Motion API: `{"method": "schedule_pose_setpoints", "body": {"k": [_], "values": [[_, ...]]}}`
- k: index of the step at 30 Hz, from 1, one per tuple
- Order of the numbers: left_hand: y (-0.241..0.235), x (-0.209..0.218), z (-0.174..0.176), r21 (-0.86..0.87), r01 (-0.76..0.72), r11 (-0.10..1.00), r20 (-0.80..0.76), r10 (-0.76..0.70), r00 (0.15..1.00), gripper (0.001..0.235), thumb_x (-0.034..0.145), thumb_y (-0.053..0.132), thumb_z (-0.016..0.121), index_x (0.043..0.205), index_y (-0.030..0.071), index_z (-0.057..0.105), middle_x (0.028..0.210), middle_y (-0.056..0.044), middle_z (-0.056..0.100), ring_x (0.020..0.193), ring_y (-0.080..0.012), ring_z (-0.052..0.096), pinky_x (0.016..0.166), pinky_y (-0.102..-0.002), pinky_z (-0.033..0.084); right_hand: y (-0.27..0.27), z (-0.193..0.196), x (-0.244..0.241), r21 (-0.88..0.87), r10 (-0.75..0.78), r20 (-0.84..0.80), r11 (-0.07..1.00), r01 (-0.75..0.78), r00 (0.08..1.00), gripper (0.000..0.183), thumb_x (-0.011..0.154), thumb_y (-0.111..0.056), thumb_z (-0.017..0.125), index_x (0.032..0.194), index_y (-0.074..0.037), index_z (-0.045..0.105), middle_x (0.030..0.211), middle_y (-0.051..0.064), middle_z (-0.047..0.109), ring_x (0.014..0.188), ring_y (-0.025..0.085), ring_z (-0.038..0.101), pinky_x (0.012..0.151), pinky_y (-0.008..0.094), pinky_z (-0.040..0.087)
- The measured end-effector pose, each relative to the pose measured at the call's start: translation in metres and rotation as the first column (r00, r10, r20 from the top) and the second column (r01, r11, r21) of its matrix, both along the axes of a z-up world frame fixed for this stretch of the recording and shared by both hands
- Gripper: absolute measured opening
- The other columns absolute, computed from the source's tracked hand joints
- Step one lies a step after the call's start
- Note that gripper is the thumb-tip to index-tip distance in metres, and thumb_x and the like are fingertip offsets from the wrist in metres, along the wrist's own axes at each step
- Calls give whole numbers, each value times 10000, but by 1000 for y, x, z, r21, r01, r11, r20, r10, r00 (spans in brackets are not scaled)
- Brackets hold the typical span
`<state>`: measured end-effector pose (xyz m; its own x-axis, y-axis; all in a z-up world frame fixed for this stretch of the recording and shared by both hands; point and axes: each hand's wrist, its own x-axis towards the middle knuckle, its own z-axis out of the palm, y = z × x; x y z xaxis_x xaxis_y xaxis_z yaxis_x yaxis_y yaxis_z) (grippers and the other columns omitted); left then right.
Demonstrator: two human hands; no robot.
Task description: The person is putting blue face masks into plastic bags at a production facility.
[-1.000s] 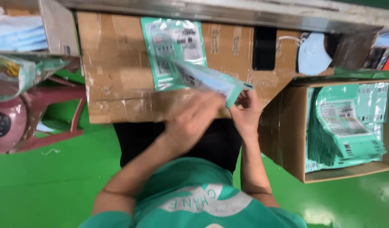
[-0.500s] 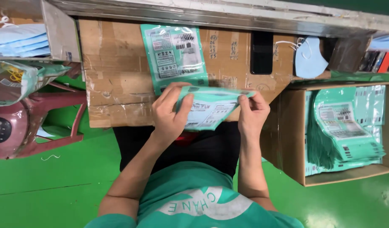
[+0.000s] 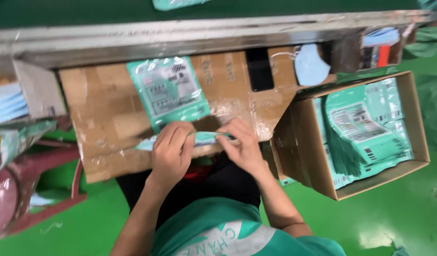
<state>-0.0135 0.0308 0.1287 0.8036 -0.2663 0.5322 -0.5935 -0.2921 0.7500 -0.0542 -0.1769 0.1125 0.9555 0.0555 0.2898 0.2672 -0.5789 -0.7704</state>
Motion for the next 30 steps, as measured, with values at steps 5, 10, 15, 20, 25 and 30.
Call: {"method": "schedule_pose_setpoints", "body": {"k": [5, 10, 15, 20, 25, 30], "values": [[-1, -2, 6, 64, 92, 994, 21, -93, 995, 84, 896, -32, 665, 947, -13, 601, 968, -150, 654, 876, -370, 647, 787, -454, 520, 8, 2, -6, 124, 90, -13, 988, -88, 996, 151, 881, 2, 734, 1015, -14, 667, 969, 111, 655, 930, 275, 652, 835, 355, 515], [-7, -7, 4, 96, 100, 990, 19, -102, 995, 84, 878, -22, 669, 927, -8, 603, 943, -143, 647, 858, -362, 643, 773, -454, 516, 12, 4, -11, 185, 90, -78, 980, -74, 993, 121, 902, -9, 694, 1014, -8, 651, 961, 107, 639, 917, 267, 646, 832, 343, 512], [-14, -11, 1, 106, 126, 986, 3, -127, 992, 88, 867, -5, 676, 911, -5, 601, 937, -136, 645, 859, -356, 643, 762, -447, 510, 9, 2, -14, 274, 124, -145, 958, -80, 982, 101, 926, -35, 684, 1020, -14, 653, 966, 93, 648, 909, 238, 659, 833, 334, 520], [-17, -13, -4, 115, 120, 986, -32, -117, 993, 63, 880, 10, 665, 901, -13, 610, 932, -151, 665, 850, -358, 660, 751, -438, 524, 9, 6, -13, 259, 143, -127, 960, -106, 982, 158, 938, -76, 678, 1073, -13, 623, 1012, 114, 642, 958, 256, 654, 852, 352, 519], [15, -13, -21, 32, -98, 995, -133, 101, 986, 109, 928, -6, 643, 1034, -27, 655, 988, -169, 696, 875, -308, 682, 780, -411, 544, -23, -10, -17, 42, 150, -237, 989, -144, 960, 149, 949, -129, 699, 1041, -30, 638, 969, 122, 622, 930, 277, 637, 820, 376, 522], [35, 8, -29, -66, -431, 900, -465, 354, 811, 104, 1073, 49, 583, 1130, 9, 659, 938, -133, 712, 822, -229, 679, 772, -384, 551, -52, 10, -10, -4, 15, -243, 1000, -16, 970, 92, 986, -153, 693, 1049, -85, 686, 1036, 78, 683, 1013, 223, 683, 900, 345, 552]]}}
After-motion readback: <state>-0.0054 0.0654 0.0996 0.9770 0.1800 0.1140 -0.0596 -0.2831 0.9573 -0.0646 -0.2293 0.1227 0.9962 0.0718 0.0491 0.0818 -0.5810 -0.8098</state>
